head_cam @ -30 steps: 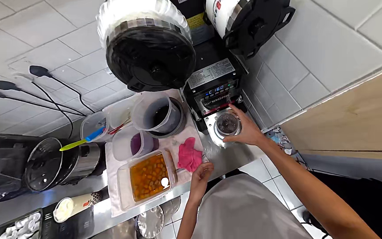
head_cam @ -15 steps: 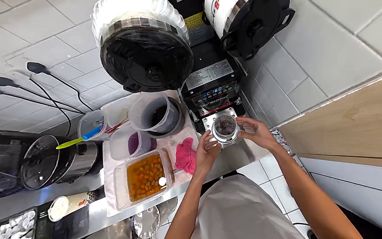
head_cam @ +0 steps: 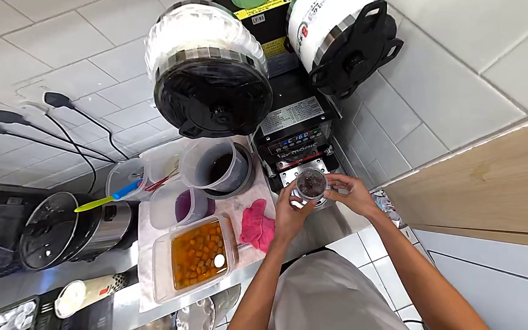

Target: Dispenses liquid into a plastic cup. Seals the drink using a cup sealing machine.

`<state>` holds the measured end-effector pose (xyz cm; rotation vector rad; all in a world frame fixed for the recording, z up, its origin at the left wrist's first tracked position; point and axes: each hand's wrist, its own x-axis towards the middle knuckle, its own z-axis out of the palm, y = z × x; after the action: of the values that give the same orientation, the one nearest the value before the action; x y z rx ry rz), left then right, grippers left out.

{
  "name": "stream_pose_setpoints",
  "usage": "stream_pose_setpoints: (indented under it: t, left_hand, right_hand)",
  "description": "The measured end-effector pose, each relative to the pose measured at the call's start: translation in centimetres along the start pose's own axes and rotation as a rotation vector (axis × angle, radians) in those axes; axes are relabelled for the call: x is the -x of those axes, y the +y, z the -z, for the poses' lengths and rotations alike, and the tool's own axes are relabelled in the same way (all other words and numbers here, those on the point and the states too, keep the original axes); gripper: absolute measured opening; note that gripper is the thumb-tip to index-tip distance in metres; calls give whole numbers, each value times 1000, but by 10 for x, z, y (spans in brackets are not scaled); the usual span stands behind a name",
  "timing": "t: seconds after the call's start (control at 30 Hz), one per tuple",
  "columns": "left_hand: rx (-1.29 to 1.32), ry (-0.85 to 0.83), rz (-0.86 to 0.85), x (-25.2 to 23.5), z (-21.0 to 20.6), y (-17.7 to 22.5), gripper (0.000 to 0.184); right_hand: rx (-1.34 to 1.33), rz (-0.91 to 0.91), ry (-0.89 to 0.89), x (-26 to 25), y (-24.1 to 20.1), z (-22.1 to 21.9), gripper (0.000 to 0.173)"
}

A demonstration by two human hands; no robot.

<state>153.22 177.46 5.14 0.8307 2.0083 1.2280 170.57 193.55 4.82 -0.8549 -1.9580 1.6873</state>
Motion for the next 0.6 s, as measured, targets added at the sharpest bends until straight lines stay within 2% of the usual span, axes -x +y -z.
stream_pose_setpoints:
  t: [0.2,0.23,0.33,0.37,0.47,0.6]
  left_hand:
    - [0,-5,4,-1,0,0,78]
    - [-3,-5,3,0,0,0,78]
    - [2,0,-3,0,0,0,77]
    - [4,4,-5,0,0,-1,77]
    - [2,8,-4,0,-1,0,76]
    - [-11,0,-12,0,0,-3,75]
  right_hand:
    - [-86,-23,-26,-7,-4,5,32]
    - [-78,-25,-33,-8,-5,6,35]
    - [12,-14,-125,-10,-10,10,62]
    - [59,-8,-156,-9,-13,11,64]
    - [242,82,-172,-5,-14,17,57]
    - [316,159,-26,-6,-17,25,48]
